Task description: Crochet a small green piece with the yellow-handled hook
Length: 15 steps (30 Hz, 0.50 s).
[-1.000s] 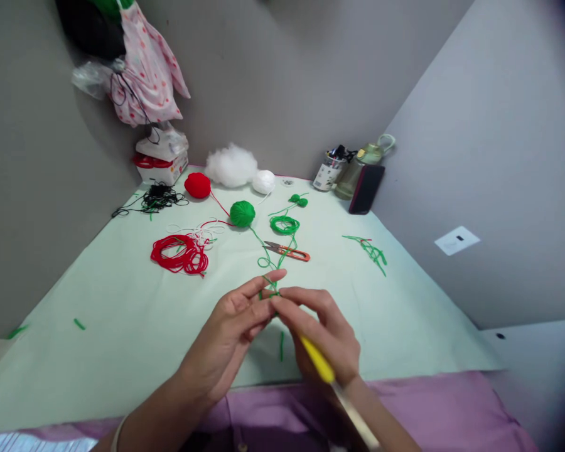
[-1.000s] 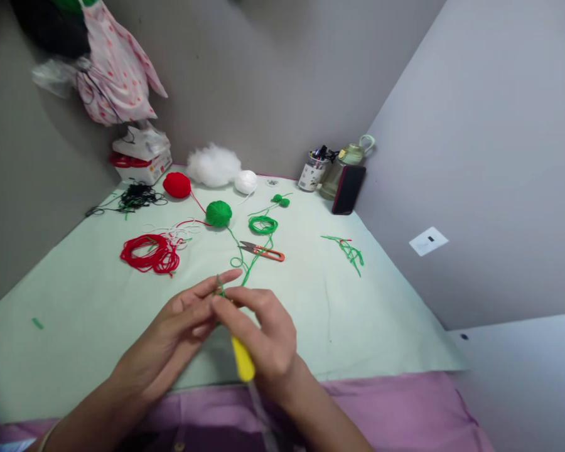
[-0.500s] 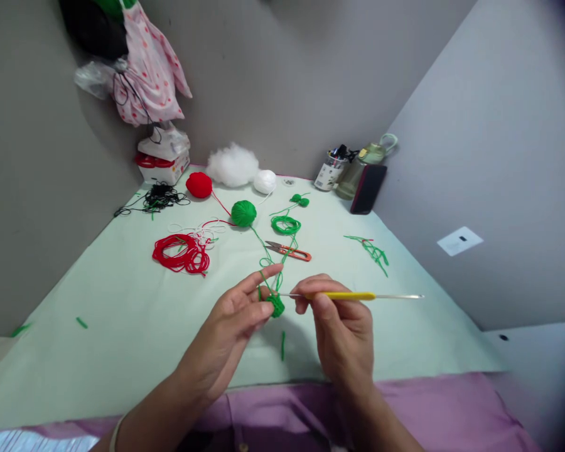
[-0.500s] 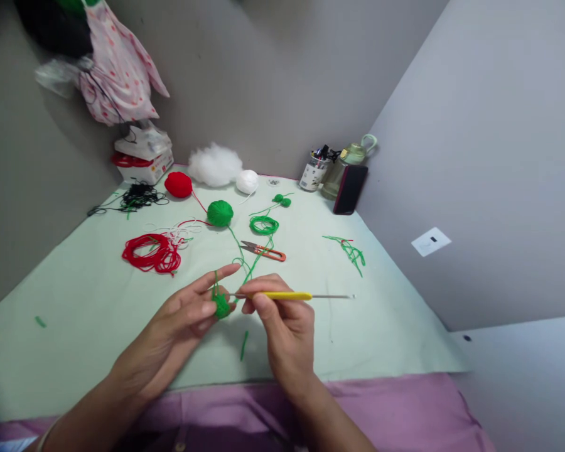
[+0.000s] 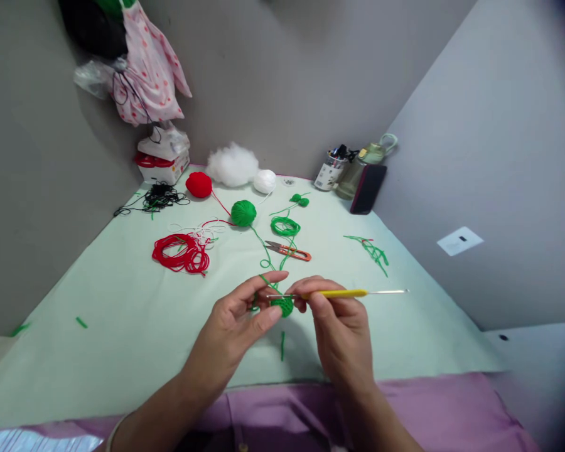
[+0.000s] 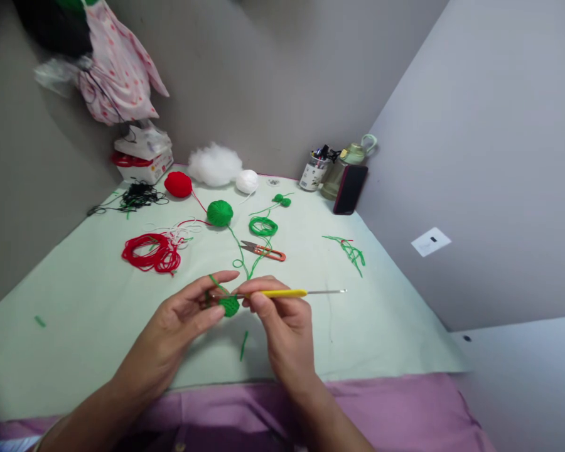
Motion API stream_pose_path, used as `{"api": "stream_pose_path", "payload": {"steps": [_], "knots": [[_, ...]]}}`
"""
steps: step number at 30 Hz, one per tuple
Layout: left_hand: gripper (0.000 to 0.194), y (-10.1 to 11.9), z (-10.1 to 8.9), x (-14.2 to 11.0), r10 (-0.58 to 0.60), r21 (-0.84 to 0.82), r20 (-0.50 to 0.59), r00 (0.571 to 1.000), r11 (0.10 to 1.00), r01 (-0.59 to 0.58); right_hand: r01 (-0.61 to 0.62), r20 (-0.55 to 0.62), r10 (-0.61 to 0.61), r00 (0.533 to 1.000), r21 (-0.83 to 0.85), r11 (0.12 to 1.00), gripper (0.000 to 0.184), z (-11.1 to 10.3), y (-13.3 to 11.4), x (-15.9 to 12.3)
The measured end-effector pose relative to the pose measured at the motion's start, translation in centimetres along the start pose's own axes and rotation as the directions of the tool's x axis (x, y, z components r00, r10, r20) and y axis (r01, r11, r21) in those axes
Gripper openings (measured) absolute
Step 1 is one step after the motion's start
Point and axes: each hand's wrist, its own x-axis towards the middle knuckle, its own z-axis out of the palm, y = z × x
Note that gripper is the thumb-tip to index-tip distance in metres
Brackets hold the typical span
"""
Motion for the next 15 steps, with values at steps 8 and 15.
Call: {"api": "stream_pose_path", "payload": {"steps": [8,15], "knots": [[0.030,0.1,-0.4,0.1,0.046,0.035,-0.035,0.998,0.998,-0.045,-0.068,0.016,0.066,0.998,0.138,0.988,0.024,0.1,-0.7,0.5],[0.034,0.1,-0.8,-0.1,0.134,0.213,-0.060,0.989,0.970,-0.119,0.152,0.073,-0.141,0.987,-0.166,0.974,0.023,-0.4,-1.0,-0.9]]}}
